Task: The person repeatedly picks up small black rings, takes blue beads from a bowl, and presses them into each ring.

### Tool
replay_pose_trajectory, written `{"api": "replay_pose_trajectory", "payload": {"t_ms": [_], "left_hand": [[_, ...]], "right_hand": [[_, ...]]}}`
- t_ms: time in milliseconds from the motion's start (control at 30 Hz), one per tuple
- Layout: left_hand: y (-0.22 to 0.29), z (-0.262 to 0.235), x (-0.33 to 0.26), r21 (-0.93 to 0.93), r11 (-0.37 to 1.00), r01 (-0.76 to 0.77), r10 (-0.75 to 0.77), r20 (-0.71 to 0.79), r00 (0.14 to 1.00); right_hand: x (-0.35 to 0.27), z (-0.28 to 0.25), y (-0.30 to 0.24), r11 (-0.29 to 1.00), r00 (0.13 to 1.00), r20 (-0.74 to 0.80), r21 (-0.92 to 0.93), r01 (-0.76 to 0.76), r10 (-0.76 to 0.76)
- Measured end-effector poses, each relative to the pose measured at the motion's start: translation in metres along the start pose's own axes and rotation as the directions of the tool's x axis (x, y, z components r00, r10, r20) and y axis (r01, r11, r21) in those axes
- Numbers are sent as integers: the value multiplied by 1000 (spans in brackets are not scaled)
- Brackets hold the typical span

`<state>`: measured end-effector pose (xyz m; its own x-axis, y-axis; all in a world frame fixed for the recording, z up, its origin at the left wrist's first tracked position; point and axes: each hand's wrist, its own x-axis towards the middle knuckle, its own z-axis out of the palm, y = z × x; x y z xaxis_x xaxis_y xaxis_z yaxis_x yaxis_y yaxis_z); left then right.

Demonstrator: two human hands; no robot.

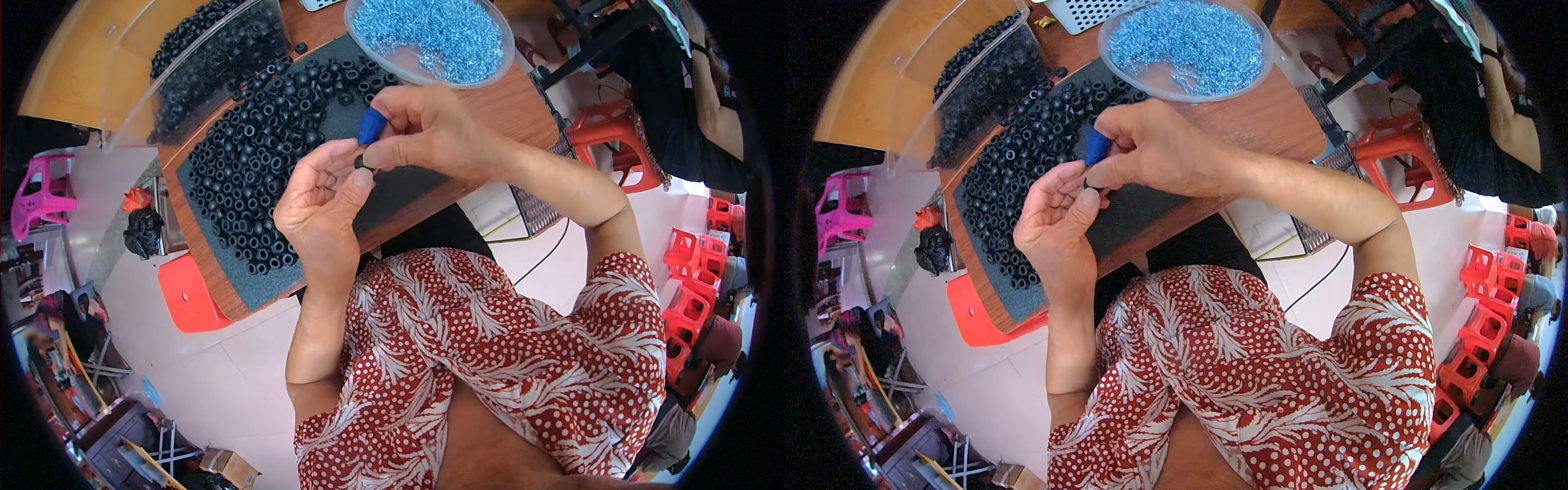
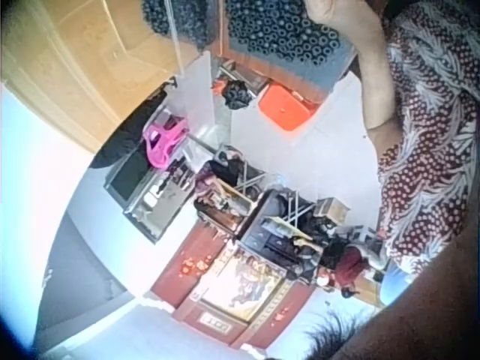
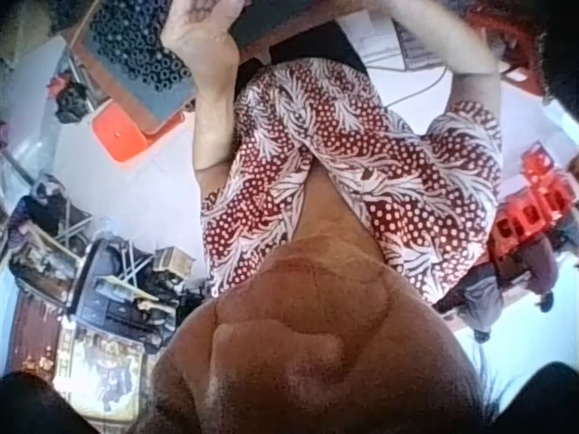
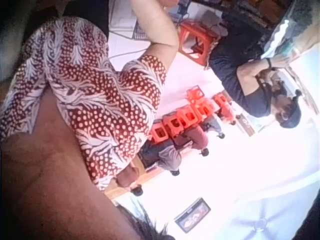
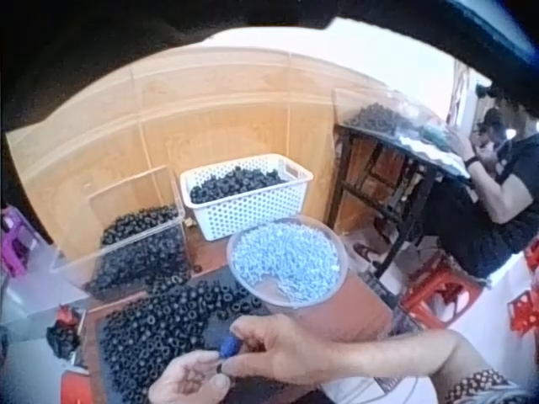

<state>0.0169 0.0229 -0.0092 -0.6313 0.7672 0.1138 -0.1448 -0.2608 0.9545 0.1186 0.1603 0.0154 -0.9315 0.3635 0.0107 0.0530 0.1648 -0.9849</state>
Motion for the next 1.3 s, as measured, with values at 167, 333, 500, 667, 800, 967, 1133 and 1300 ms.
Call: {"api": "replay_pose_trajectory", "payload": {"t_ms": [167,333,500,667,800,967,1133,1300], "left_hand": [[-1,1,-5,-146,987,73,-72,13,997],[-4,-1,-8,-229,964,136,-136,17,991],[-7,-4,-14,-226,963,149,-138,65,988],[-8,-8,-16,-266,941,210,-182,125,975],[-10,-5,-20,-175,953,247,-214,189,958],[-19,-4,-17,-100,959,264,-237,225,945],[-25,-7,-15,-104,969,223,-196,226,954],[-24,-7,-17,-65,967,246,-226,226,947]], "right_hand": [[-6,8,-4,988,996,-61,143,-59,69],[-12,11,0,989,993,-95,139,-59,72],[-13,12,2,989,996,-48,131,-65,72],[13,6,16,954,948,-197,-221,204,-249],[56,1,30,566,755,-99,-726,391,-648],[84,5,49,280,764,132,-880,384,-632],[72,2,48,276,791,177,-874,401,-586],[51,-2,45,344,815,187,-838,424,-549]]}}
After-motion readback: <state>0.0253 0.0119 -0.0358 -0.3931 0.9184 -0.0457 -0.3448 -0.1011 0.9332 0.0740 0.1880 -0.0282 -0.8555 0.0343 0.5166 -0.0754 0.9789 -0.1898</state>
